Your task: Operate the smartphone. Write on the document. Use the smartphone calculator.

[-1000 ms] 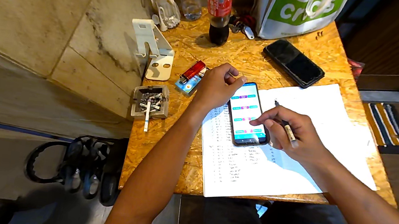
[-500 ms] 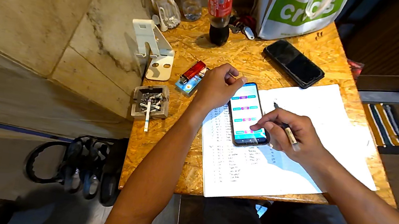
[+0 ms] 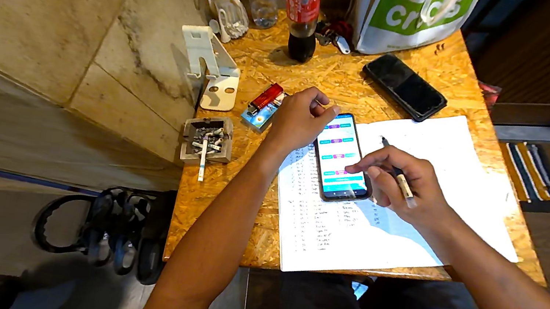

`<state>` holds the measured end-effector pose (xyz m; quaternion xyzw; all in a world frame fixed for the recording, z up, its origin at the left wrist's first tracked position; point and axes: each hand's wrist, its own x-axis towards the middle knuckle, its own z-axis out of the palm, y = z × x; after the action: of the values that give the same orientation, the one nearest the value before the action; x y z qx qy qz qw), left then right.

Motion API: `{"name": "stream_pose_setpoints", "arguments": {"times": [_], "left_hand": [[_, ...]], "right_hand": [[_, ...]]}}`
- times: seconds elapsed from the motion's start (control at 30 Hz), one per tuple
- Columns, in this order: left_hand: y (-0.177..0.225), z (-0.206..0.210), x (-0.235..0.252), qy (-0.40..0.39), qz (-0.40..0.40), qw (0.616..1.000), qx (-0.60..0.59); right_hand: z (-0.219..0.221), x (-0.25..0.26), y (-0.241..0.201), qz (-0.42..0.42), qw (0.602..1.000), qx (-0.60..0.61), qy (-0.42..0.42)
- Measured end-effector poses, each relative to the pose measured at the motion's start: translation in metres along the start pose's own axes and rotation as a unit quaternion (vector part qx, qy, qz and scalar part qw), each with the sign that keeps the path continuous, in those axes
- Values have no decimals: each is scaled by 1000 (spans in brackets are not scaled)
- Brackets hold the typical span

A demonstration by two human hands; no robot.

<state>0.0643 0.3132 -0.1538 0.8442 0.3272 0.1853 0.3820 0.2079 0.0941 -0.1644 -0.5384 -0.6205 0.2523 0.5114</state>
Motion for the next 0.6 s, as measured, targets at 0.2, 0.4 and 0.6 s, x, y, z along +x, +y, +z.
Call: {"name": "stream_pose_setpoints", "arguments": {"times": [0.2,0.4,0.6], "left_hand": [[0,0,-1,-1,-3,1000,-1],[0,0,0,-1,-4,1000,2],[0,0,0,-1,5,1000,-2]], "right_hand": [[0,0,1,-24,1000,7,-6],[0,-1,4,-50,998,-25,-25],[2,-1,6,-51,997,-45,-33]]}}
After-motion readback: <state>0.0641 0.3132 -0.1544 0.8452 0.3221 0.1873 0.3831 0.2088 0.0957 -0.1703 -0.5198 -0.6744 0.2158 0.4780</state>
